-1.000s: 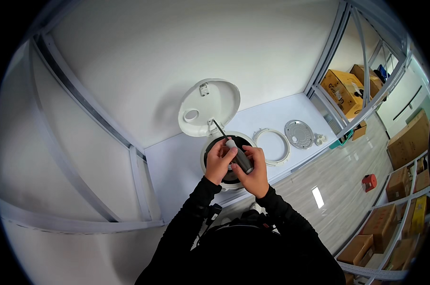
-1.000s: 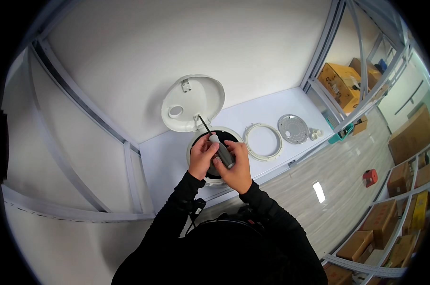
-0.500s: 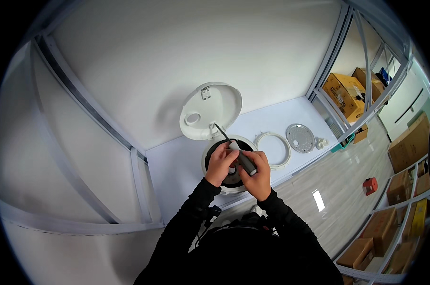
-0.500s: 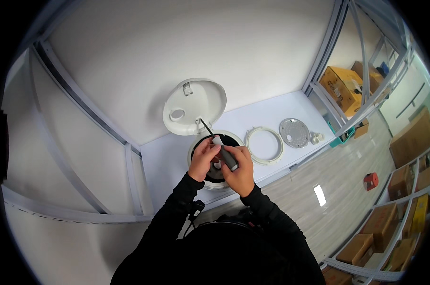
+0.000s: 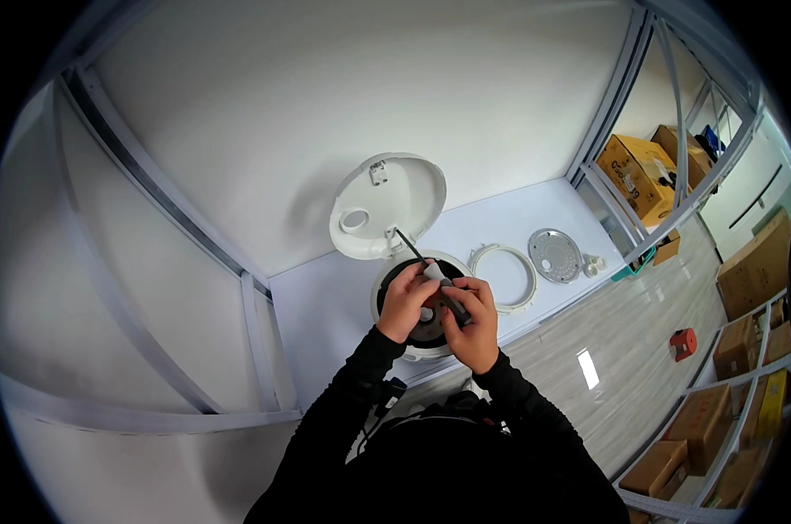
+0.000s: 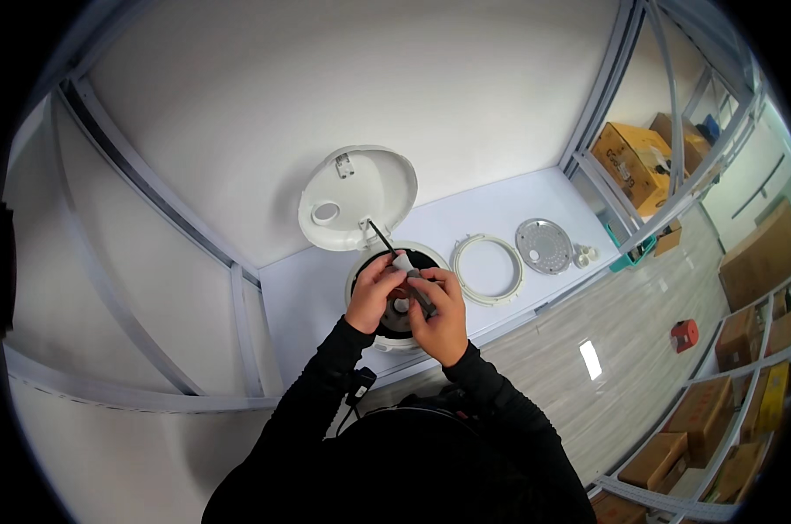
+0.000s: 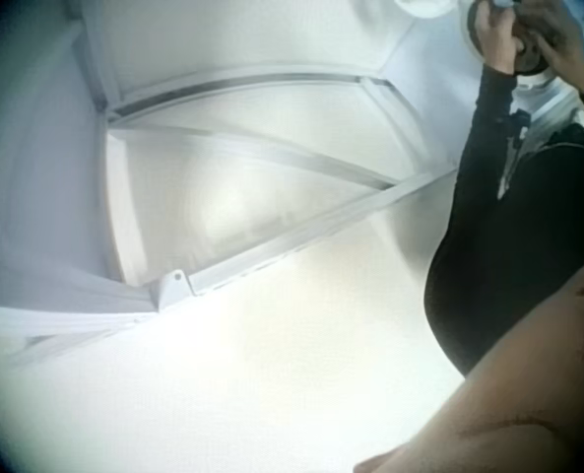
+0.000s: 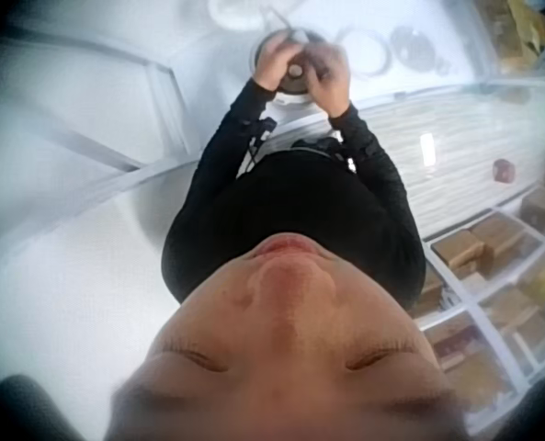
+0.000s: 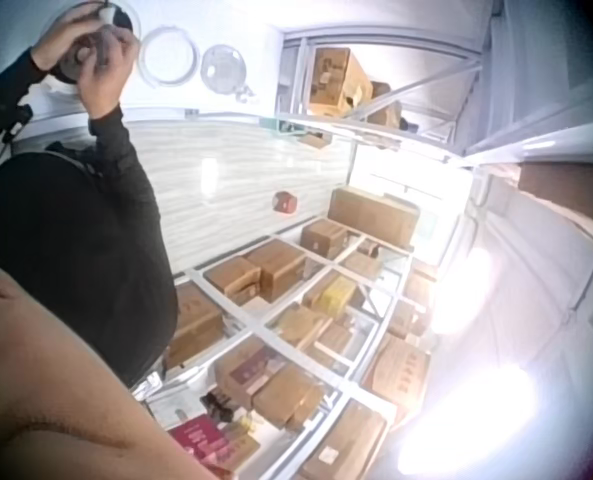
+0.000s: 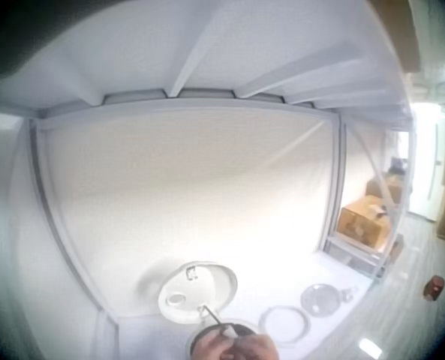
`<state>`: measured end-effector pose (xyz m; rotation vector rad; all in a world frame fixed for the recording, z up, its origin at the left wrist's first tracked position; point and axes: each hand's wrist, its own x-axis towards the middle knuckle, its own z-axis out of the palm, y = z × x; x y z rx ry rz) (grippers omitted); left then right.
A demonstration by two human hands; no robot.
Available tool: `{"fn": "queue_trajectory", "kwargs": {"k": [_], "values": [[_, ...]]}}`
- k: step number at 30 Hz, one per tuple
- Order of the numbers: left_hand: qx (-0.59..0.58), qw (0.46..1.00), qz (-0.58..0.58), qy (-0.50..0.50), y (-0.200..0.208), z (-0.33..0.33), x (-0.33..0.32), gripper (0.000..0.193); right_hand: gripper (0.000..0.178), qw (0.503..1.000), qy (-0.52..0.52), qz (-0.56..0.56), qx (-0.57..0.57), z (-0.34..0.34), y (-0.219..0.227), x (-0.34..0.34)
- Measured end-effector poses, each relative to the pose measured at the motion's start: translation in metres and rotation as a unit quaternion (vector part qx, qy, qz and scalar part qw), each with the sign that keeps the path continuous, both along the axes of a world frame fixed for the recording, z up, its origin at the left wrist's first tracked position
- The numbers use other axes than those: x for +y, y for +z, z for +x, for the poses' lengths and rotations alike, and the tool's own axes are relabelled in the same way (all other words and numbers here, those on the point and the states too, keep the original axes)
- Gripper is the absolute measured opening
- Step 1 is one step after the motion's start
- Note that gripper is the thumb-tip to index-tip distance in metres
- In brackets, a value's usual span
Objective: The person assembles a white cylindrical appliance on a white table. They use a screwdriver to tighten screws on a perforated metal plate, then attach a white plastic lid to the cylinder, securing it with additional screws.
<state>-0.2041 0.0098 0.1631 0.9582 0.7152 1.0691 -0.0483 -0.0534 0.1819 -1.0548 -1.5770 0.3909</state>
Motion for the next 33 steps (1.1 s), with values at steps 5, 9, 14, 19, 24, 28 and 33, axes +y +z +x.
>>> {"fn": "queue_trajectory", "kwargs": {"k": [5,9,14,19,24,28,33], "values": [[0.048,0.997,0.02,0.051,-0.006,0.006,0.005,0.041,0.038,0.999,-0.002,0.028,-0.044,0.006,0.0,0.003],[0.021,0.998,0.013,0.064,-0.005,0.006,0.003,0.04,0.041,0.999,-0.01,0.032,0.01,0.005,0.005,0.003],[-0.013,0.999,0.001,0.053,-0.006,0.006,0.003,0.042,0.042,0.994,-0.011,-0.103,0.042,0.008,0.001,0.005],[-0.019,0.999,-0.008,0.039,-0.005,0.004,0.004,0.043,0.04,0.994,0.001,-0.111,0.024,0.009,0.005,0.002],[-0.008,0.999,-0.005,0.033,-0.011,0.004,0.008,0.043,0.039,0.997,-0.003,-0.076,0.007,0.009,0.006,0.0],[0.004,0.996,-0.028,0.088,-0.013,0.005,0.01,0.044,0.039,0.997,-0.012,-0.072,-0.006,0.013,0.004,-0.001],[0.004,0.985,-0.044,0.164,-0.008,0.002,0.012,0.047,0.037,0.997,0.006,-0.075,0.009,0.023,0.006,-0.004]]}}
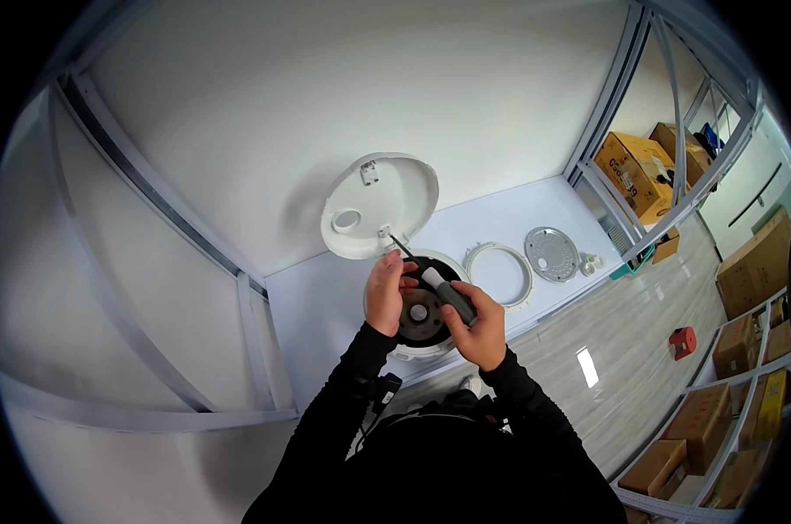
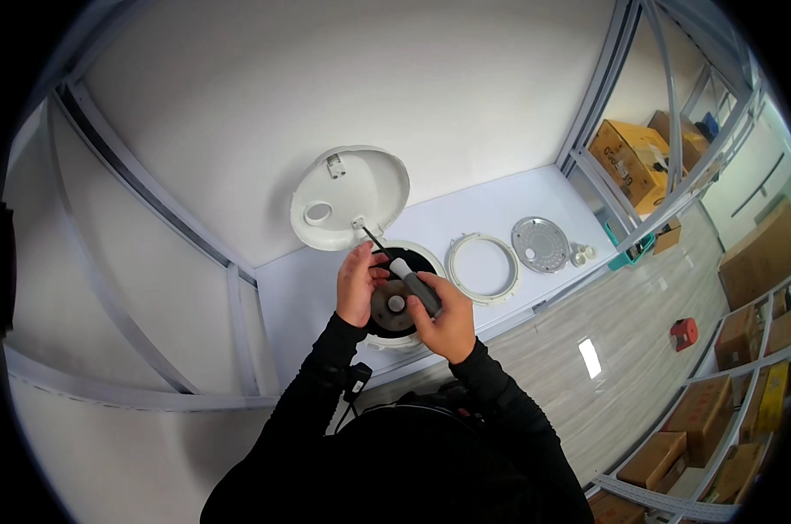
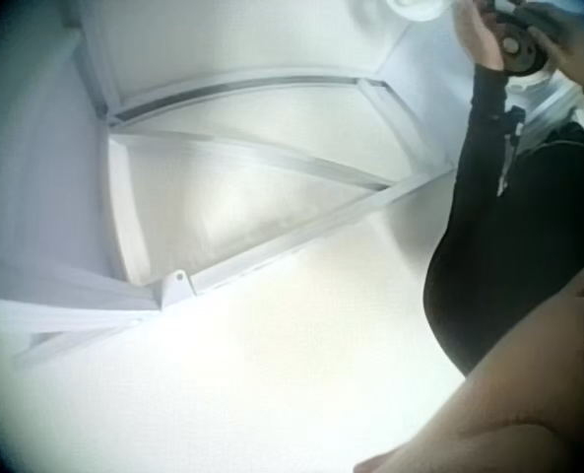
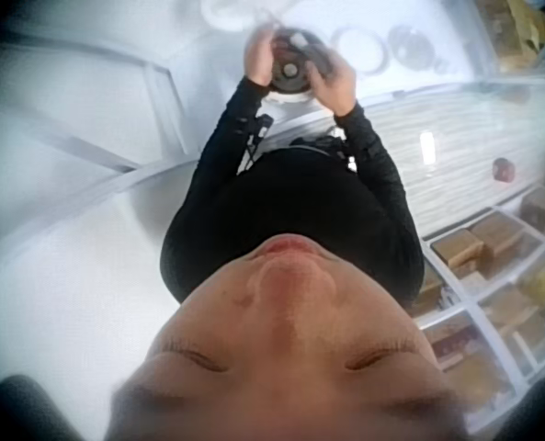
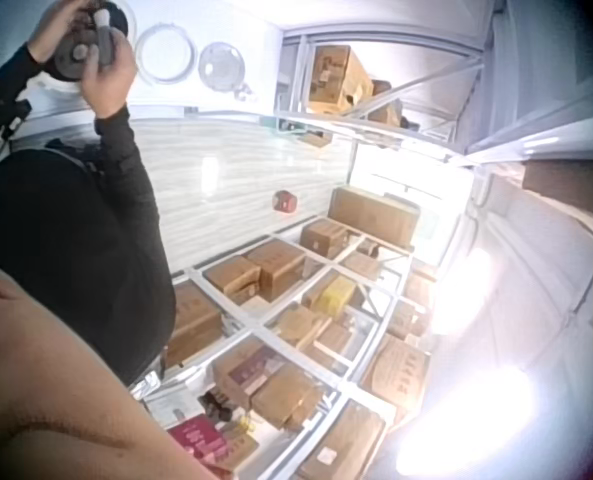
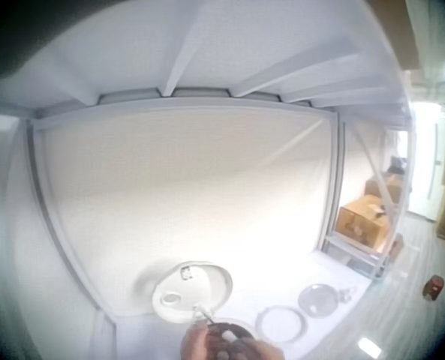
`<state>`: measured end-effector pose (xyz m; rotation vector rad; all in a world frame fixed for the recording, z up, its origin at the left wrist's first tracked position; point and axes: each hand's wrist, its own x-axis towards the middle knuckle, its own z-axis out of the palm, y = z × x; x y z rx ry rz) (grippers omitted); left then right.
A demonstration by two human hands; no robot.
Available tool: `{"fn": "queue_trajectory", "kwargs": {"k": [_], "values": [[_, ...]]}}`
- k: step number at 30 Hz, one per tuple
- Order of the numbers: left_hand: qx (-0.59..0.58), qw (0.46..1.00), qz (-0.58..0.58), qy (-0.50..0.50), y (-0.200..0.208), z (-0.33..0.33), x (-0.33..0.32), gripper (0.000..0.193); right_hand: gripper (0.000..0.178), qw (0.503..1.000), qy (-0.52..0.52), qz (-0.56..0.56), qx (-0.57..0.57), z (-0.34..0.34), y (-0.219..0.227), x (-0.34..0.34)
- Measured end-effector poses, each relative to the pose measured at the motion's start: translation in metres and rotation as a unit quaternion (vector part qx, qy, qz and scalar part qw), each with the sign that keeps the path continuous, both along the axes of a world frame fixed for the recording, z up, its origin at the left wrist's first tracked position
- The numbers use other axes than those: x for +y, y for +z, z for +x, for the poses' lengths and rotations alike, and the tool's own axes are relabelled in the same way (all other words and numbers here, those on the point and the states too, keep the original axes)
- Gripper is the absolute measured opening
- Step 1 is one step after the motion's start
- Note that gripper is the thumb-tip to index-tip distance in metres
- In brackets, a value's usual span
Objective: The person assembles a white cylindrical appliance on a white table. They use a screwdriver to tighten screws on a perforated metal plate, then attach a white plastic lid to the cylinder, securing it with additional screws.
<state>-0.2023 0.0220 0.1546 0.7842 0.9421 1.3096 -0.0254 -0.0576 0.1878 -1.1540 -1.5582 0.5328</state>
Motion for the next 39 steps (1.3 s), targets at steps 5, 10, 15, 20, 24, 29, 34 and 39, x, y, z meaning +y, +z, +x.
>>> {"fn": "queue_trajectory", "kwargs": {"k": [5,10,15,20,24,29,34,39], "values": [[-0.083,0.995,0.024,0.054,0.003,-0.008,0.002,0.033,0.034,0.998,0.055,-0.004,0.0,0.02,0.019,-0.006],[-0.07,0.994,0.043,0.067,-0.006,-0.013,0.005,0.025,0.035,0.996,0.089,0.018,-0.01,0.034,0.023,-0.01],[-0.066,0.993,0.052,0.079,-0.006,-0.015,0.002,0.023,0.035,0.995,0.095,0.019,-0.013,0.04,0.022,-0.012],[-0.089,0.99,0.027,0.104,-0.004,-0.022,-0.003,0.016,0.034,0.998,0.059,0.022,0.009,0.041,0.02,-0.014],[-0.12,0.992,0.005,0.036,0.001,-0.022,-0.012,0.019,0.035,0.999,0.029,0.021,0.026,0.026,0.016,-0.011],[-0.109,0.992,-0.014,-0.054,0.009,-0.018,-0.024,0.014,0.034,0.999,0.007,0.018,0.029,0.006,0.013,-0.004],[0.076,0.994,0.044,-0.063,0.011,-0.01,-0.03,0.014,0.035,0.998,-0.008,0.058,-0.032,-0.007,0.011,0.002],[0.097,0.989,0.093,-0.062,-0.004,-0.006,-0.027,0.014,0.037,0.996,-0.019,0.063,-0.054,-0.018,0.01,0.004]]}}
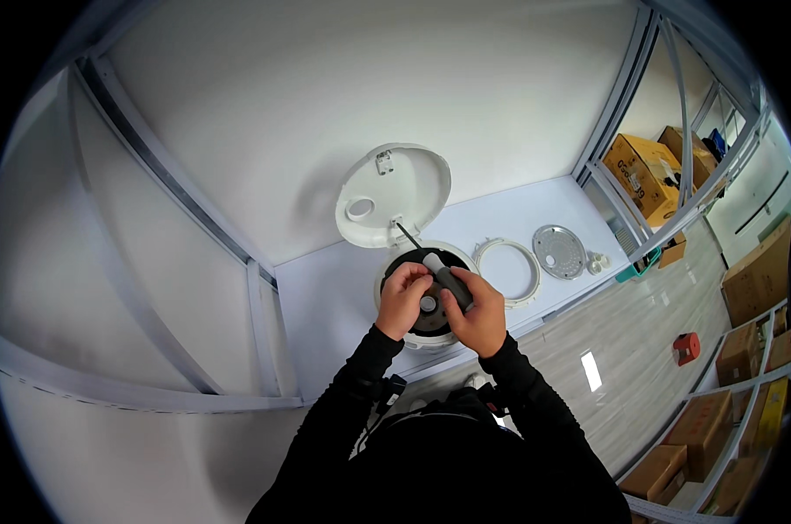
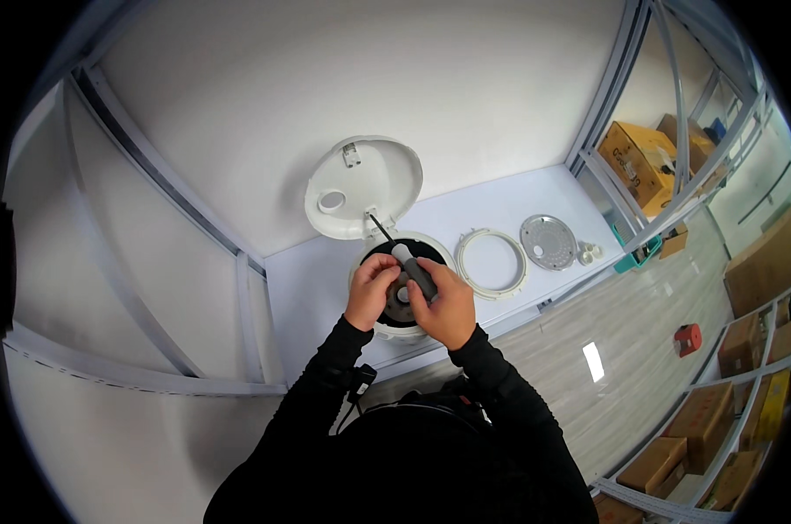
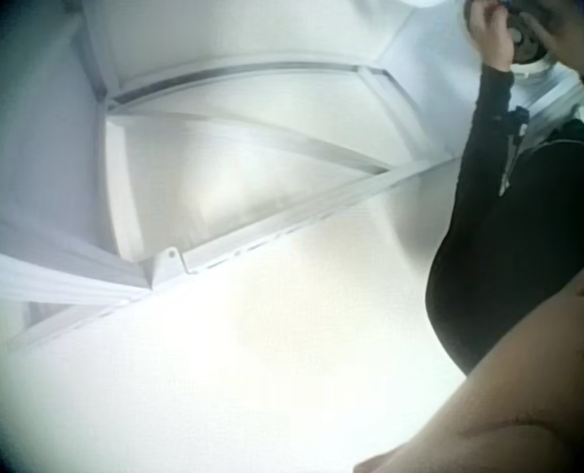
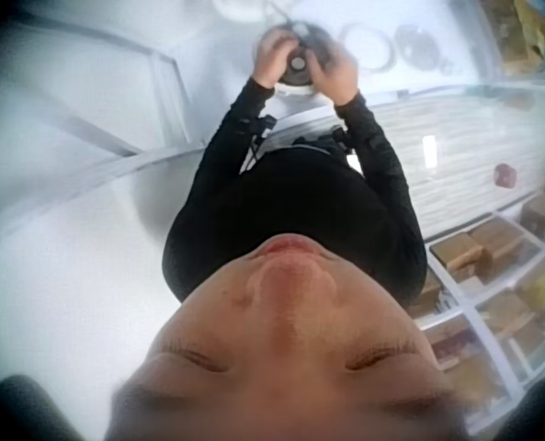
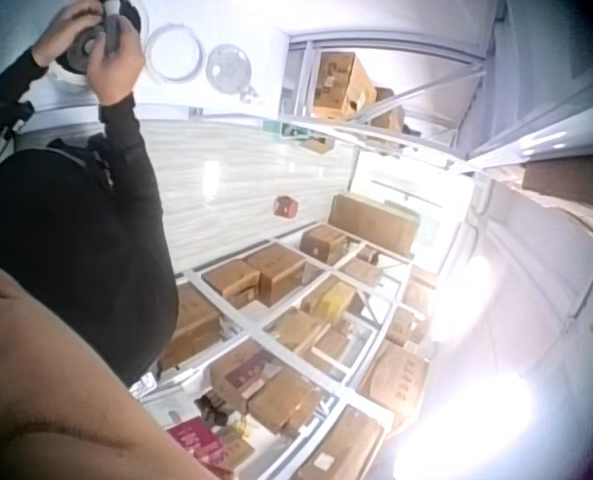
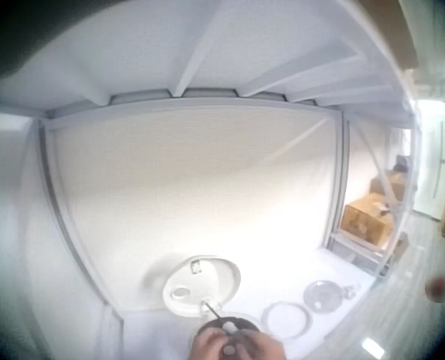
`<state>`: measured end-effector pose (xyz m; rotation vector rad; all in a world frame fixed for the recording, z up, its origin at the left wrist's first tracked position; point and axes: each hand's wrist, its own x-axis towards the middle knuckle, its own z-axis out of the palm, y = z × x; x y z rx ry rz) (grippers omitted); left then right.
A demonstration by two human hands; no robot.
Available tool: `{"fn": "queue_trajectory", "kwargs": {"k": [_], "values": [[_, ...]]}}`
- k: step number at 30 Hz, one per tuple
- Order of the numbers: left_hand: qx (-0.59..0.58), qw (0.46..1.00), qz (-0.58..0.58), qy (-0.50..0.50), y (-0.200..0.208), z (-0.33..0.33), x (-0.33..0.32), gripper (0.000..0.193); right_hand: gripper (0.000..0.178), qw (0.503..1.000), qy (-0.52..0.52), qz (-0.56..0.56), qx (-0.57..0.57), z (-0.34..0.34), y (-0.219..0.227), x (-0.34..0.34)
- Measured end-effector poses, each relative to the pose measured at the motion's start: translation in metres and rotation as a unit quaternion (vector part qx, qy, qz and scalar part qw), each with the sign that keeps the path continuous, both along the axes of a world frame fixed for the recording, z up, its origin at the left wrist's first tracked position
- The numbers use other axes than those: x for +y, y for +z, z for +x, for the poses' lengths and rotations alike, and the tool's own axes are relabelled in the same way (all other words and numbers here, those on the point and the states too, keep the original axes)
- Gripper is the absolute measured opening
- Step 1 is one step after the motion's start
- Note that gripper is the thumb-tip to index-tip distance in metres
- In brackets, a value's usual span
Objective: The person assembles a white cylindrical appliance on a white table. They use a screwdriver to tighten screws on a perforated metal plate, then attach a white plastic lid to the cylinder, securing it with additional screws.
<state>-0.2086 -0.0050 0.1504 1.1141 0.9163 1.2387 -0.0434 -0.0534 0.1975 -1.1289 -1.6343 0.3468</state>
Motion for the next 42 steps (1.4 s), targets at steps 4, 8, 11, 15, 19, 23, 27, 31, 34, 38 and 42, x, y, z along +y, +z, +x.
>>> {"fn": "queue_trajectory", "kwargs": {"k": [4,8,11,15,19,23,27,31,34,38,42], "values": [[0.004,1.0,-0.022,0.014,0.001,0.001,0.001,0.021,0.037,1.0,-0.006,-0.007,-0.003,-0.003,0.001,0.0],[-0.013,0.999,-0.041,0.016,-0.003,0.0,0.004,0.028,0.037,1.0,-0.005,-0.011,0.001,-0.005,-0.001,0.001],[-0.025,0.998,-0.046,0.022,-0.001,0.001,0.003,0.031,0.038,1.0,-0.004,-0.015,0.001,-0.007,-0.001,0.001],[-0.039,0.999,-0.034,0.008,-0.003,0.0,0.004,0.031,0.038,1.0,-0.003,-0.011,-0.007,-0.008,-0.002,0.0],[-0.022,1.0,-0.02,-0.002,-0.003,-0.001,0.004,0.029,0.038,1.0,-0.015,-0.011,-0.003,-0.011,-0.001,-0.004],[-0.022,1.0,-0.01,-0.008,-0.003,-0.001,0.004,0.028,0.037,1.0,-0.019,-0.015,0.01,-0.012,-0.003,-0.005],[-0.014,1.0,-0.004,0.005,0.003,0.0,0.002,0.028,0.037,1.0,-0.02,-0.008,0.01,-0.013,-0.006,-0.003],[-0.018,1.0,0.004,0.009,0.002,0.001,0.003,0.027,0.037,1.0,-0.023,-0.012,0.0,-0.014,-0.005,-0.002],[-0.005,1.0,0.006,0.015,0.001,0.0,0.003,0.027,0.037,0.999,-0.019,-0.04,0.011,-0.015,-0.003,-0.003],[0.012,1.0,0.011,0.026,0.001,0.001,0.003,0.025,0.037,0.992,0.001,-0.117,0.039,-0.014,0.0,-0.005],[0.042,0.998,0.026,0.047,-0.001,0.003,0.002,0.025,0.036,0.978,0.028,-0.166,0.123,-0.015,-0.007,-0.004]]}}
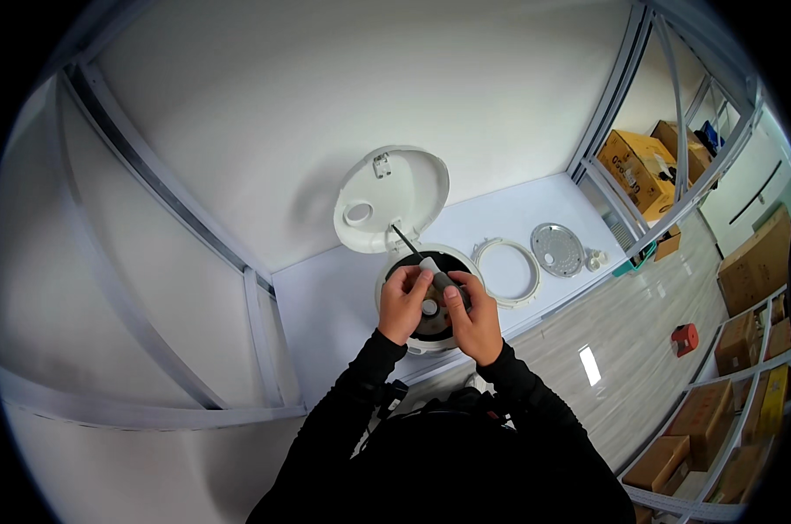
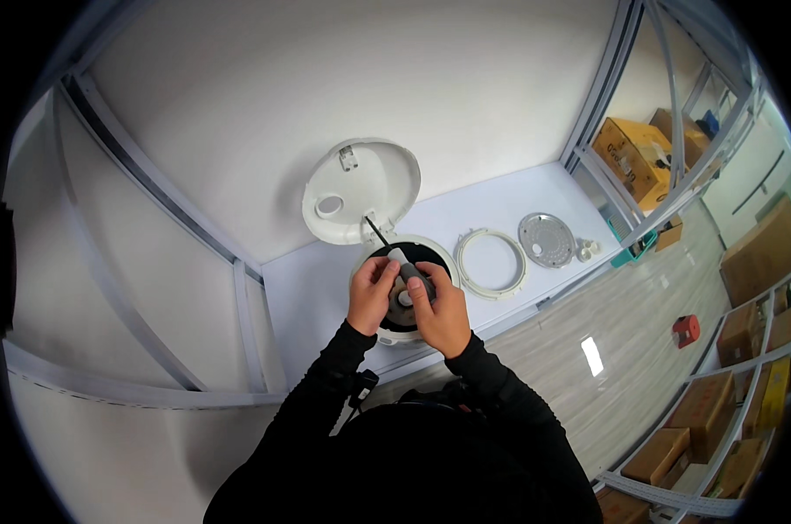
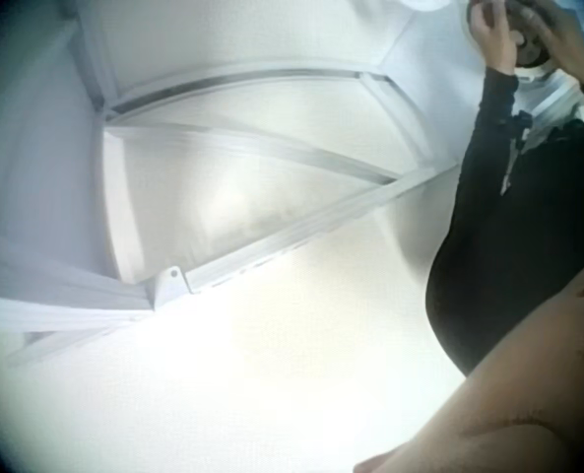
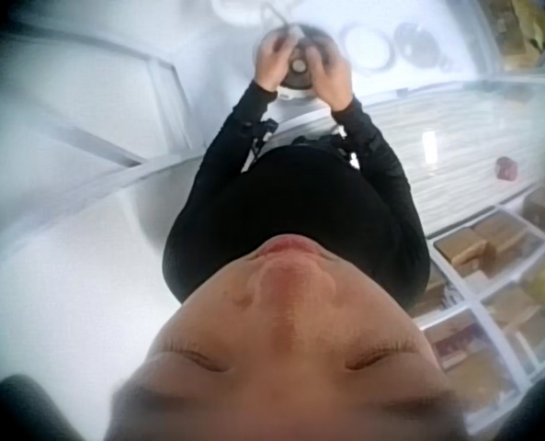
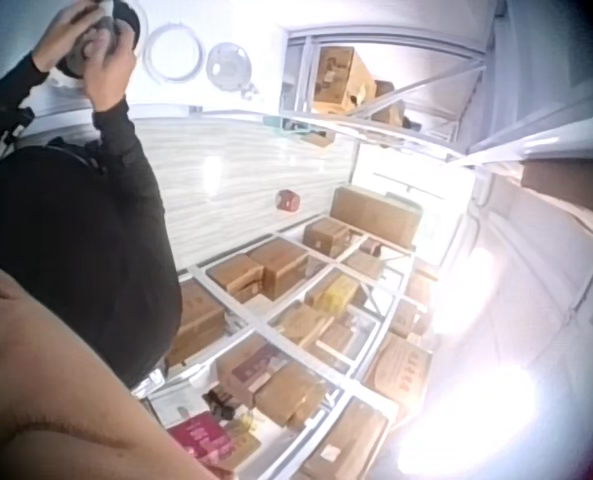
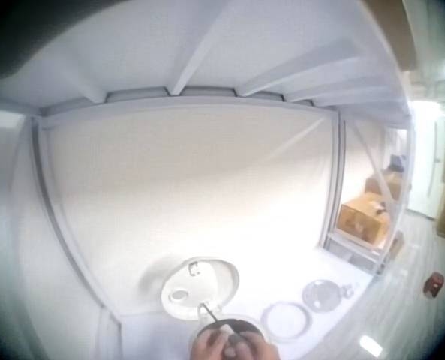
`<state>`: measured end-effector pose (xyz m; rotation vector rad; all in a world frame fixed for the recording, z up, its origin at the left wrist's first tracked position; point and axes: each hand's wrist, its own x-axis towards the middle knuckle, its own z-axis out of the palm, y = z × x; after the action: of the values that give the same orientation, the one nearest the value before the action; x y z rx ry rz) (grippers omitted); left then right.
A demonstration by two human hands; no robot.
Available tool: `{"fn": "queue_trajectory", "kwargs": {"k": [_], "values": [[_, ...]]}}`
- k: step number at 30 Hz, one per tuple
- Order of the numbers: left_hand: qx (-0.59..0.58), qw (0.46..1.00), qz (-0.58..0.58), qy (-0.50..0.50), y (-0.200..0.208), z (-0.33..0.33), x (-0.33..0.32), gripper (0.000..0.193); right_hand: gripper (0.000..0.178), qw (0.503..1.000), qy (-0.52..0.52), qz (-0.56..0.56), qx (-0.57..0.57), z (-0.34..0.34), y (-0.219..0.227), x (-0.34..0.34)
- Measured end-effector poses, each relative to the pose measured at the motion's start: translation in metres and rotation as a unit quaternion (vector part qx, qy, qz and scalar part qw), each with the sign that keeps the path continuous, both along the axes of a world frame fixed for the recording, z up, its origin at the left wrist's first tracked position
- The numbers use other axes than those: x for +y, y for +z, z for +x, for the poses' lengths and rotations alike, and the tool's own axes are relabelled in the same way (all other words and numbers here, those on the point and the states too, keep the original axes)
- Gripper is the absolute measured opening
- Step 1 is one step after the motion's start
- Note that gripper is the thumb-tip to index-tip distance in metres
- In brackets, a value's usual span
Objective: The person assembles a white cylindrical appliance on a white table. They use a screwdriver to tighten screws on a perforated metal plate, then attach a white plastic lid to the cylinder, securing it with additional screws.
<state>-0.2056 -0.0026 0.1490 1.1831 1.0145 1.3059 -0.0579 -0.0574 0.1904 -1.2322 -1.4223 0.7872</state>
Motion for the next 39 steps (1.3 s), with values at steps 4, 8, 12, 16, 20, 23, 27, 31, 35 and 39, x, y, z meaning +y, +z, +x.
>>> {"fn": "queue_trajectory", "kwargs": {"k": [4,8,12,16,20,23,27,31,35,39], "values": [[-0.007,1.0,-0.002,-0.005,0.0,0.0,0.0,0.025,0.035,1.0,-0.003,0.006,0.031,-0.001,-0.002,0.002],[-0.035,0.999,-0.012,-0.017,0.0,-0.002,-0.001,0.025,0.034,0.998,-0.015,0.042,-0.036,-0.002,0.006,-0.002],[-0.051,0.998,-0.003,-0.026,-0.006,-0.001,0.001,0.023,0.032,0.989,-0.041,0.098,-0.102,-0.004,0.007,-0.001],[-0.083,0.996,-0.019,-0.031,0.005,0.001,-0.004,0.02,0.039,0.971,-0.034,0.143,-0.188,-0.005,0.017,-0.004],[-0.095,0.991,-0.074,-0.058,0.005,-0.003,0.0,0.026,0.044,0.934,-0.046,0.228,-0.273,-0.004,0.014,-0.002],[-0.128,0.981,-0.112,-0.092,0.005,-0.006,0.003,0.027,0.045,0.941,-0.024,0.247,-0.229,-0.006,0.013,0.0],[-0.151,0.973,-0.132,-0.119,0.011,-0.007,0.003,0.027,0.041,0.985,0.018,0.166,-0.044,-0.004,0.008,0.001],[-0.191,0.961,-0.157,-0.124,0.013,-0.003,-0.001,0.027,0.041,0.975,0.082,-0.094,0.183,0.003,-0.007,0.003],[-0.168,0.97,-0.145,-0.1,0.012,-0.004,-0.002,0.026,0.037,0.999,0.031,-0.014,0.005,0.001,0.0,0.0],[-0.154,0.969,-0.153,-0.116,-0.005,-0.002,0.006,0.027,0.039,0.951,-0.035,0.246,-0.185,-0.002,0.0,0.003]]}}
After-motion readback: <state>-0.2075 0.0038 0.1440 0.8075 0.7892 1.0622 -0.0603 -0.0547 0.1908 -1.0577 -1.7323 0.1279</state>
